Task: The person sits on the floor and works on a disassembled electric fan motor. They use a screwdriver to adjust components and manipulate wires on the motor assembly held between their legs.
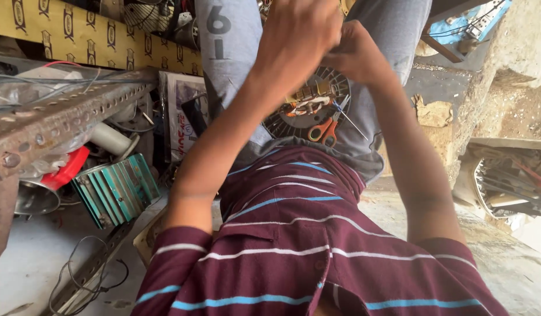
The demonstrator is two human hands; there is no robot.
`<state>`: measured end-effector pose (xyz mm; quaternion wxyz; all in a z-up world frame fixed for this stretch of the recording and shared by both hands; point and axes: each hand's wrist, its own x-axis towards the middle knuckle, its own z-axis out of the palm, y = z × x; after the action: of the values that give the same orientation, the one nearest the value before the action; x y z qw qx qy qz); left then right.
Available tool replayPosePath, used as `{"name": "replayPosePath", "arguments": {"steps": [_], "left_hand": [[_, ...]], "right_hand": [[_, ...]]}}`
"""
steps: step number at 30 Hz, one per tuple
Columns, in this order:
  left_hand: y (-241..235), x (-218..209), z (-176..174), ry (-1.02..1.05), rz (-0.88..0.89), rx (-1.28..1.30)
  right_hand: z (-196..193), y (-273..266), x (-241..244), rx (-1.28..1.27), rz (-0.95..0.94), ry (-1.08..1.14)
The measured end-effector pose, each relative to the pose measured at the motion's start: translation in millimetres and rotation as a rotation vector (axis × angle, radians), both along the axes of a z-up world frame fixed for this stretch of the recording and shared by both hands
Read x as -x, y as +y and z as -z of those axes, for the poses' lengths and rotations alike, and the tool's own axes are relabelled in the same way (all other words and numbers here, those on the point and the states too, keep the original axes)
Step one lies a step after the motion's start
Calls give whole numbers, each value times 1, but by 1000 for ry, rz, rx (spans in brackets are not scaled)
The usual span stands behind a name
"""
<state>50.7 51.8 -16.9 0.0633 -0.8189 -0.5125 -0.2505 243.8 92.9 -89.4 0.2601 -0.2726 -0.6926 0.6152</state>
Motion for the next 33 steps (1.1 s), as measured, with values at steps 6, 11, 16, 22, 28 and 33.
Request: {"name": "replayPosePath", "arguments": {"steps": [6, 11, 16, 22, 28, 33], "left_hand": [[-124, 14, -22, 32, 390, 608], [-131, 35, -30, -68, 275, 692], [-93, 47, -24, 49, 290, 569], [-10, 52, 30, -239, 20, 421], [25, 15, 17, -236, 16, 134], [-45, -3, -15, -66, 29, 87]], "right_hand": [[-20, -14, -28, -568, -91, -293], [-35, -121, -6, -1021, 259, -375], [-23, -158, 3, -838, 364, -418], [-27, -164, 0, -812, 275, -469], [-20, -64, -4, -383, 508, -289], [0, 13, -5, 18, -173, 98]]}}
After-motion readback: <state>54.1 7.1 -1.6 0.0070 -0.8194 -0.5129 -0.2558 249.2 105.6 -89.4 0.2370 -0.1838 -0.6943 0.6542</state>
